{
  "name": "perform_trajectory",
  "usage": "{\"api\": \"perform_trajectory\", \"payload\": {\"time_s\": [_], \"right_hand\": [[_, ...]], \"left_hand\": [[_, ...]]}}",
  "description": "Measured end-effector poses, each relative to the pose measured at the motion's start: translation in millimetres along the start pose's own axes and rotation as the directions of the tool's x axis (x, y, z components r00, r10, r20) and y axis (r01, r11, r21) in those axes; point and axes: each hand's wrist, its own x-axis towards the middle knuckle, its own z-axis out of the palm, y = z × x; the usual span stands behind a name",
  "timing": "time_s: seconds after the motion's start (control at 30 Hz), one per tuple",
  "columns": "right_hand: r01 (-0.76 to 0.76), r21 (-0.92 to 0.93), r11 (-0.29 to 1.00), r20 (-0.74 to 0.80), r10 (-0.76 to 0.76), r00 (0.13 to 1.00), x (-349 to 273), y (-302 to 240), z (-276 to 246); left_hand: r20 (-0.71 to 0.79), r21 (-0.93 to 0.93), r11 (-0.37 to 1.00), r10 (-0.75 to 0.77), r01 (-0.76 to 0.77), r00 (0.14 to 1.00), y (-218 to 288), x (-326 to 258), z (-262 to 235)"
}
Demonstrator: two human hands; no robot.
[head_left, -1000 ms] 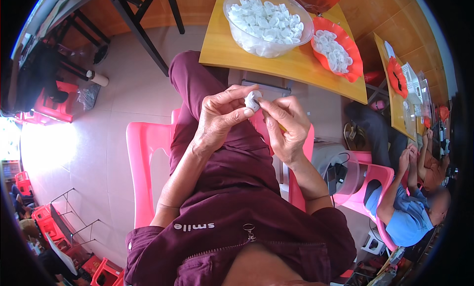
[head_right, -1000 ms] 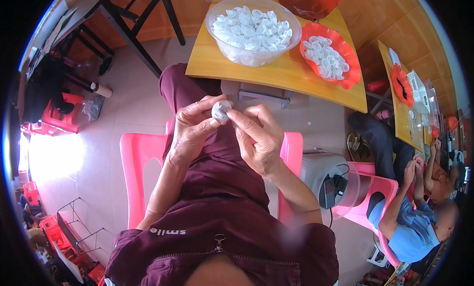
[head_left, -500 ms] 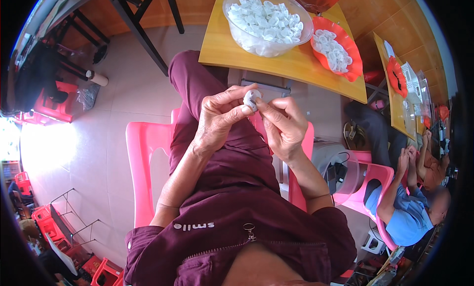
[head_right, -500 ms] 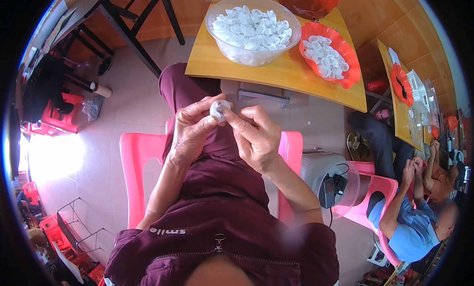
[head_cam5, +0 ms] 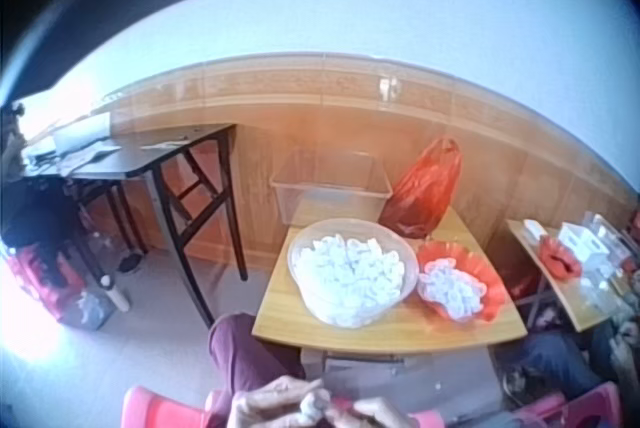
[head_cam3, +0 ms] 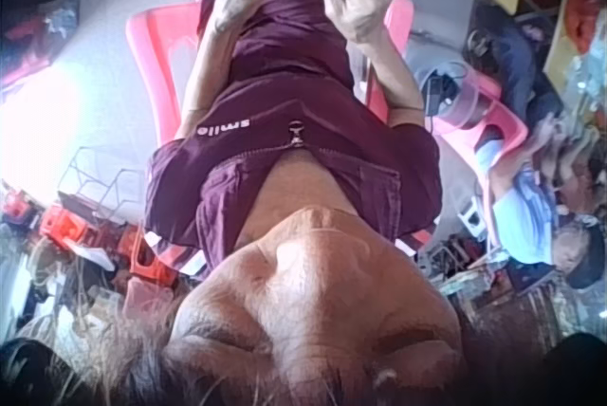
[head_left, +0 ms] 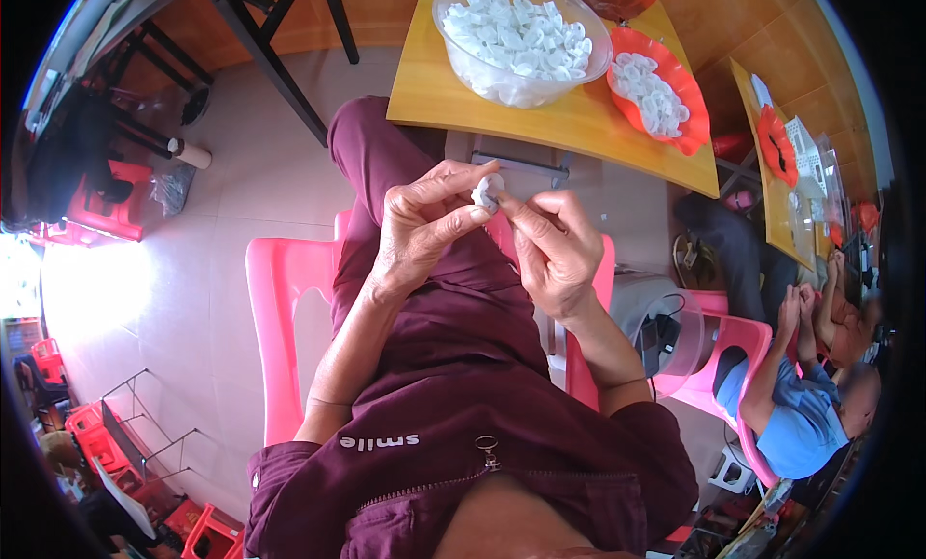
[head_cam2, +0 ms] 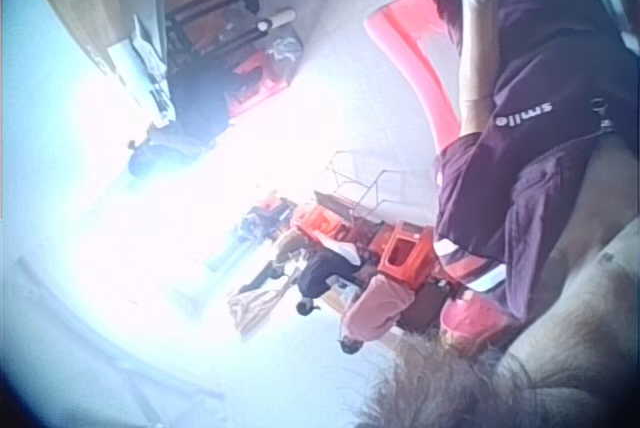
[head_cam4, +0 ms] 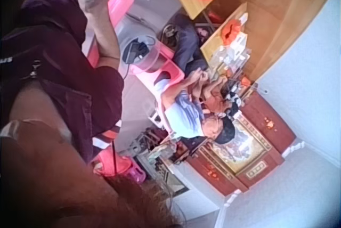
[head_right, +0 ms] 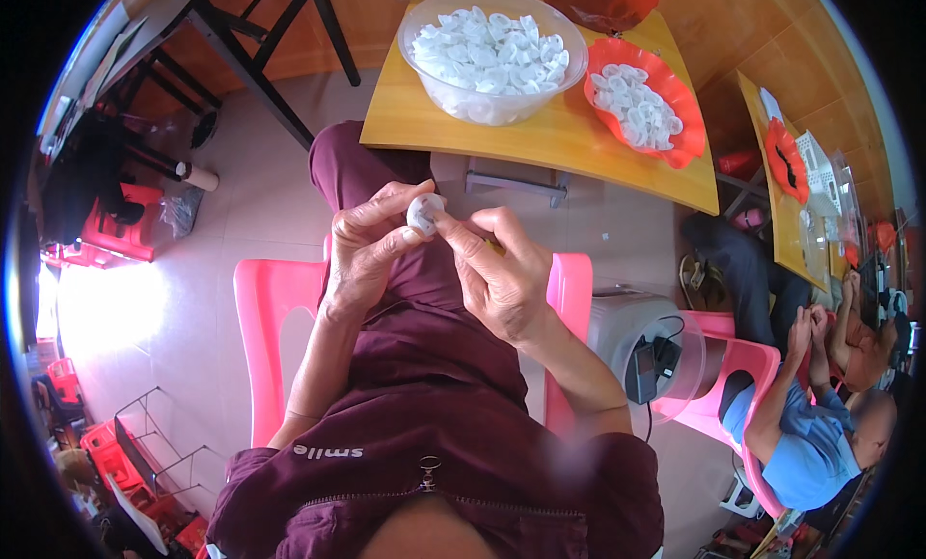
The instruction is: The person takes plastic pieces from a bowl by hand and scrapes around their openings and edges using a small tool.
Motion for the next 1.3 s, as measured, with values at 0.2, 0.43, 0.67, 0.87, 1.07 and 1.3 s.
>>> {"api": "perform_trajectory", "payload": {"time_s": [0.2,0.43,0.67,0.87,1.07,1.3], "right_hand": [[0.006,0.031,1.0,-0.014,-0.006,1.0,1.0,-1.9,0.4],[0.02,0.027,0.999,-0.018,-0.02,1.0,0.1,-0.1,2.8],[0.067,-0.113,0.991,0.027,-0.064,0.998,-0.3,-6.6,-0.3],[0.147,-0.268,0.952,0.066,-0.134,0.989,-2.6,-6.6,2.6],[0.097,-0.387,0.917,0.174,-0.031,0.984,-5.4,-11.4,3.3],[-0.043,-0.112,0.993,0.049,0.049,0.998,-2.5,-7.8,-1.9]], "left_hand": [[-0.005,-0.043,0.999,-0.008,0.008,1.0,0.1,-0.6,0.2],[-0.02,-0.032,0.999,-0.029,0.028,0.999,0.6,-0.8,0.4],[-0.001,0.024,0.999,0.025,-0.025,1.0,-1.8,-0.7,-2.2],[-0.006,0.075,0.995,0.065,-0.065,0.998,-5.6,0.8,-2.2],[-0.021,0.171,0.981,0.095,-0.09,0.995,-11.7,2.4,-1.1],[0.038,-0.074,0.995,-0.061,0.064,0.997,-13.9,5.5,-11.7]]}}
